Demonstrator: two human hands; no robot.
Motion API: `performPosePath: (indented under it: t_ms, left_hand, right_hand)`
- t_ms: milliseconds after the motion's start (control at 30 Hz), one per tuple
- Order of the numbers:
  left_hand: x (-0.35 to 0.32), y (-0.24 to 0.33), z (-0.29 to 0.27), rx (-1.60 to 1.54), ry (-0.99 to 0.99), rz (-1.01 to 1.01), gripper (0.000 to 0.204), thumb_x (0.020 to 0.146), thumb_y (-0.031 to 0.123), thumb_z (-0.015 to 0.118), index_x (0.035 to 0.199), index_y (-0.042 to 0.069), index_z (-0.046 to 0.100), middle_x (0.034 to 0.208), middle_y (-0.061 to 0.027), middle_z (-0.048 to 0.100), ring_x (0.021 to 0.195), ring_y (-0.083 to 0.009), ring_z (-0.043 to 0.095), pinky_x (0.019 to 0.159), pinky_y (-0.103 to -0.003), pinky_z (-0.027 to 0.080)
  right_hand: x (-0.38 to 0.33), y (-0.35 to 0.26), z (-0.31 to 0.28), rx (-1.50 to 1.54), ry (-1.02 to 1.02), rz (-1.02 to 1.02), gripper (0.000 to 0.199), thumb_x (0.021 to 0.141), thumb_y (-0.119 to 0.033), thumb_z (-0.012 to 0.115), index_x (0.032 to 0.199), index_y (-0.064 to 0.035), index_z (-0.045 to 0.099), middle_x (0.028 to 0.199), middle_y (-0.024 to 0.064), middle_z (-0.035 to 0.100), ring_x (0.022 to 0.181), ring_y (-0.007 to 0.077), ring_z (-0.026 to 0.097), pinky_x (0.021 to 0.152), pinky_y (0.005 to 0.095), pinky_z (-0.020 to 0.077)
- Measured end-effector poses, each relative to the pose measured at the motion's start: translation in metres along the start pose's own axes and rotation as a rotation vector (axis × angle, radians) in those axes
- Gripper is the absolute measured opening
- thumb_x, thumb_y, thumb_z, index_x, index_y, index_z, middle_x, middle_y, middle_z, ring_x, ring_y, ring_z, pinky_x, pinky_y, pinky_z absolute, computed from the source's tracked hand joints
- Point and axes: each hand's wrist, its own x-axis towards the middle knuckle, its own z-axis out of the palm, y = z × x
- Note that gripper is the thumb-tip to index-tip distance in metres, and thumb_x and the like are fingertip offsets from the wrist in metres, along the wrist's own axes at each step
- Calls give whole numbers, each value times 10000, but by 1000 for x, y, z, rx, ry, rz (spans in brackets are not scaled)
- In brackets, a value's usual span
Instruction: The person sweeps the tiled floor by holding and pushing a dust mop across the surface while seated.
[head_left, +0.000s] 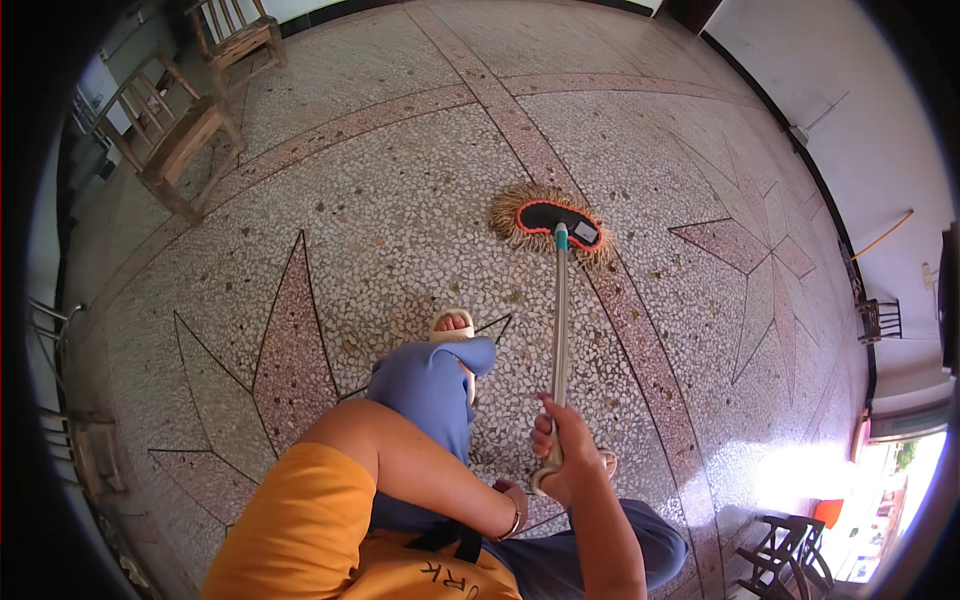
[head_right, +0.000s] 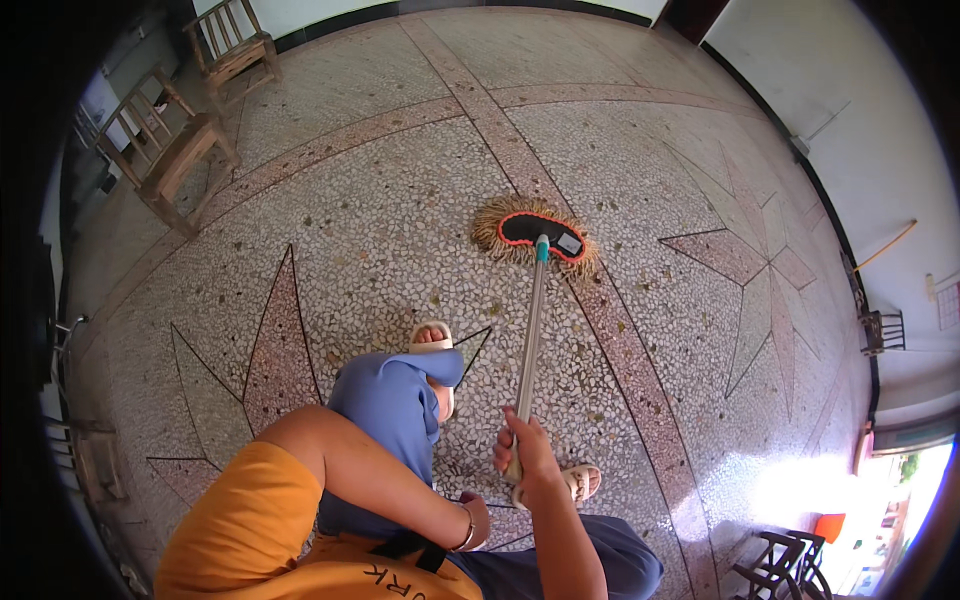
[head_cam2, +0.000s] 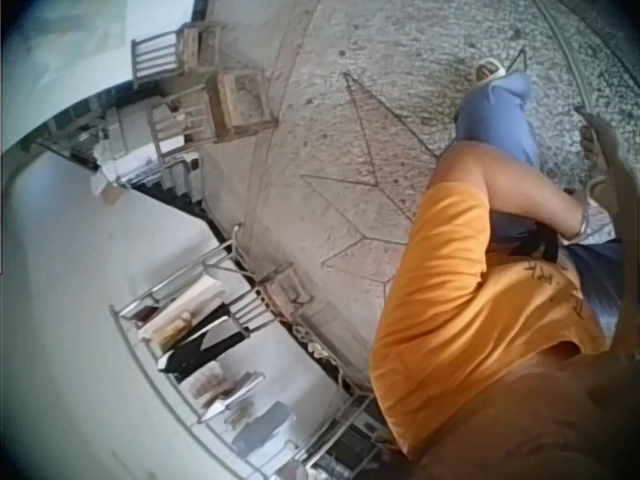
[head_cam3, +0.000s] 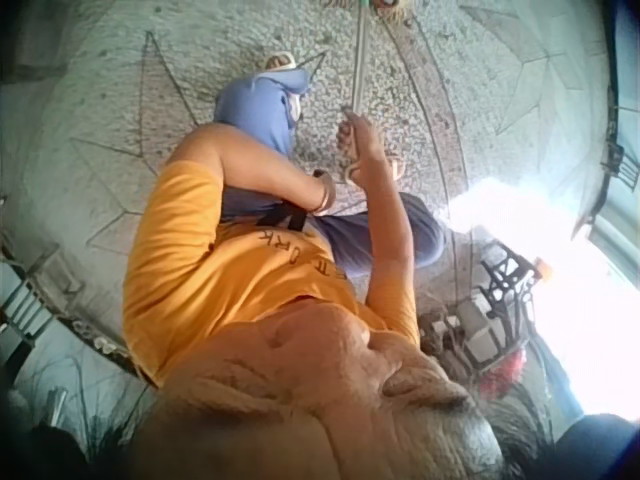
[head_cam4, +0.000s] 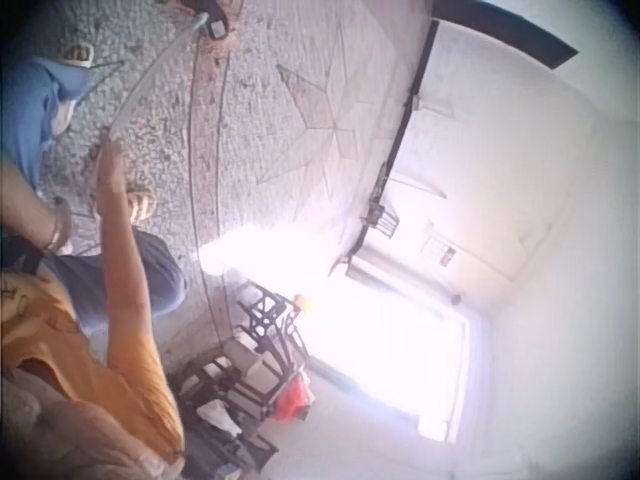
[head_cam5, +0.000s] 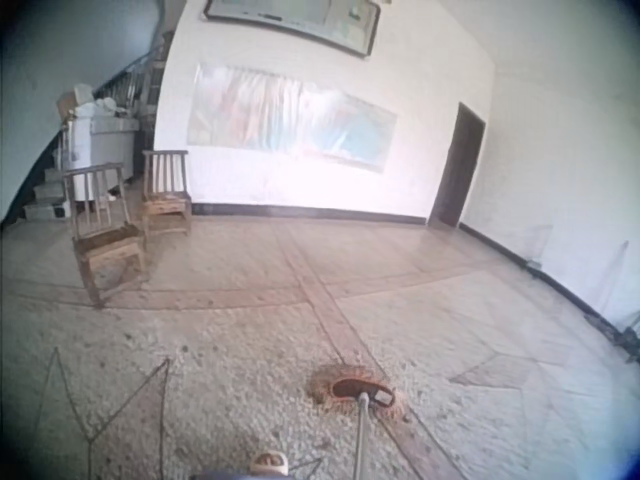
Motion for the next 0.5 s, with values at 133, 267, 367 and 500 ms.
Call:
performPosePath:
  t_ms: [133,267,367,500]
  left_hand:
    - [-4,-12,-8,16,12,-13,326,723,243,649,1043,181,645,1026,-14,624,930,-272,589,694,-490,479]
    - [-14,-34,-10,34,-2,-55,320,729,244,644,1043,179,645,1028,-15,624,931,-270,589,695,-486,481]
    - [-27,-63,-2,47,-29,-109,316,734,244,640,1042,178,645,1029,-15,623,932,-268,589,695,-483,483]
    - [-30,-101,27,70,-61,-164,311,738,244,636,1042,177,645,1030,-15,622,932,-266,589,695,-480,484]
  right_hand:
    - [-64,31,-24,-115,-5,84,225,890,-177,462,1087,-95,390,566,33,372,397,142,385,345,277,312]
    - [-142,34,-39,-176,3,190,224,895,-146,445,1099,-83,376,569,42,365,396,149,372,351,286,311]
    - [-163,31,-31,-86,-38,277,227,901,-140,430,1116,-82,385,582,42,364,397,144,350,355,289,304]
    - [-136,25,-3,50,-64,191,227,901,-162,442,1098,-56,400,594,41,376,402,137,356,350,280,298]
